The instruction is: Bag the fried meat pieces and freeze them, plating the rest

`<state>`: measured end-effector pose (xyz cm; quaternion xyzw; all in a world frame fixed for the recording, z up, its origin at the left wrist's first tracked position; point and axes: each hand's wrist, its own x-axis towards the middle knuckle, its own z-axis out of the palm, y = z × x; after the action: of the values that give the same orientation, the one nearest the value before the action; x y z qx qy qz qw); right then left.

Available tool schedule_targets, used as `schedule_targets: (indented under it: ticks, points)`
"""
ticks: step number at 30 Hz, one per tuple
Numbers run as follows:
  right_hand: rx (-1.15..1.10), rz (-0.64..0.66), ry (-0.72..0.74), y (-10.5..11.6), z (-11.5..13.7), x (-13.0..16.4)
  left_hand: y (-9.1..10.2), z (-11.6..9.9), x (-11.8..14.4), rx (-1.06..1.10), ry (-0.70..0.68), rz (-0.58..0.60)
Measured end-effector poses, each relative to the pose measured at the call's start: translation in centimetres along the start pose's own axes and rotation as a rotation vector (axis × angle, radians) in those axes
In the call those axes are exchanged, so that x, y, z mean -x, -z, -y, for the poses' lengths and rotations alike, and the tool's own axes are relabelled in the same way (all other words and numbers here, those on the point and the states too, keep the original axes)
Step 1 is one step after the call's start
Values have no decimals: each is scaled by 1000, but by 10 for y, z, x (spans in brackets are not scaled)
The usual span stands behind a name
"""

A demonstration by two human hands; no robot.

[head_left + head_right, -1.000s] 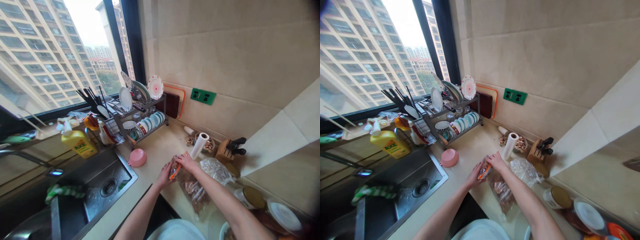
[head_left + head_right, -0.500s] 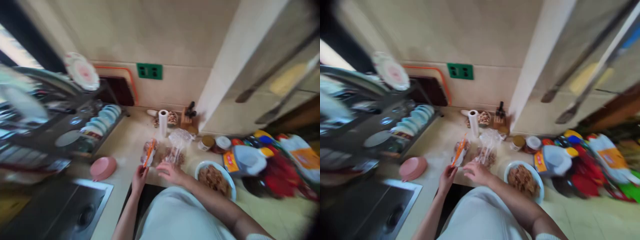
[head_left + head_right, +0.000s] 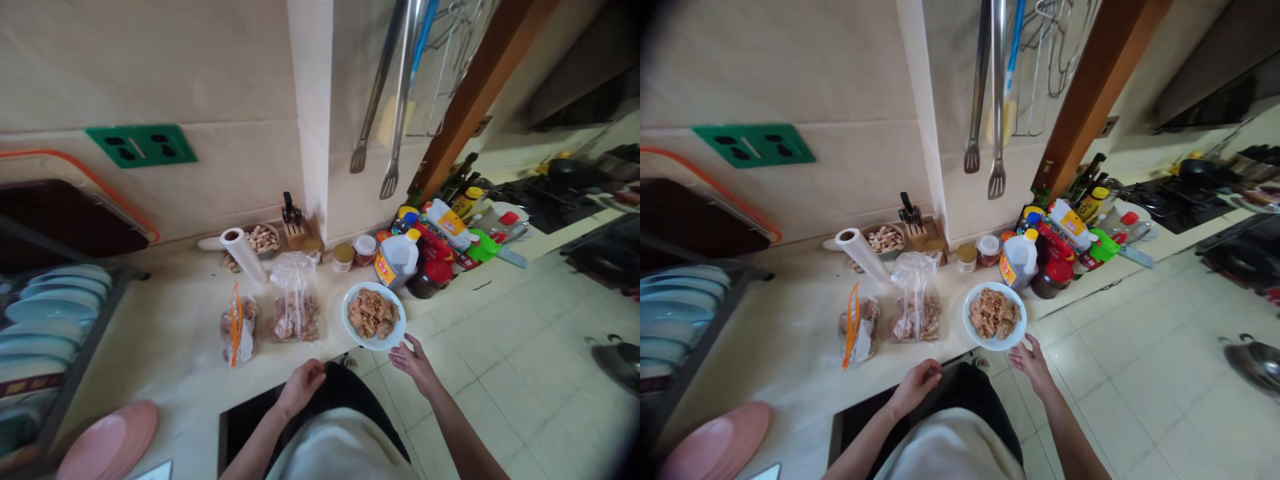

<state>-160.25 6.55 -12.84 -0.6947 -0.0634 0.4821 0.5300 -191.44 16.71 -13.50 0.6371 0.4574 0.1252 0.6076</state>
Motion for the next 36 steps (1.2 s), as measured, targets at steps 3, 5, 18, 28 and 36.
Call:
schedule_targets:
  ticks: [3, 5, 18, 28, 36]
  points:
    - [-139, 193, -20, -9, 2, -16, -14, -11, -6, -66, -20, 43]
    - [-192, 252, -37, -14, 2, -26, -23, -16, -9, -69, -28, 29]
    - [-113, 437, -113, -1, 22, -45, -80, -37, -42, 695, 196, -105]
    - [-50, 449, -21, 50, 41, 10, -88, -83, -31, 941, 203, 76]
    - [-168, 205, 8, 79, 25, 50, -113, -96, -39, 833, 164, 206]
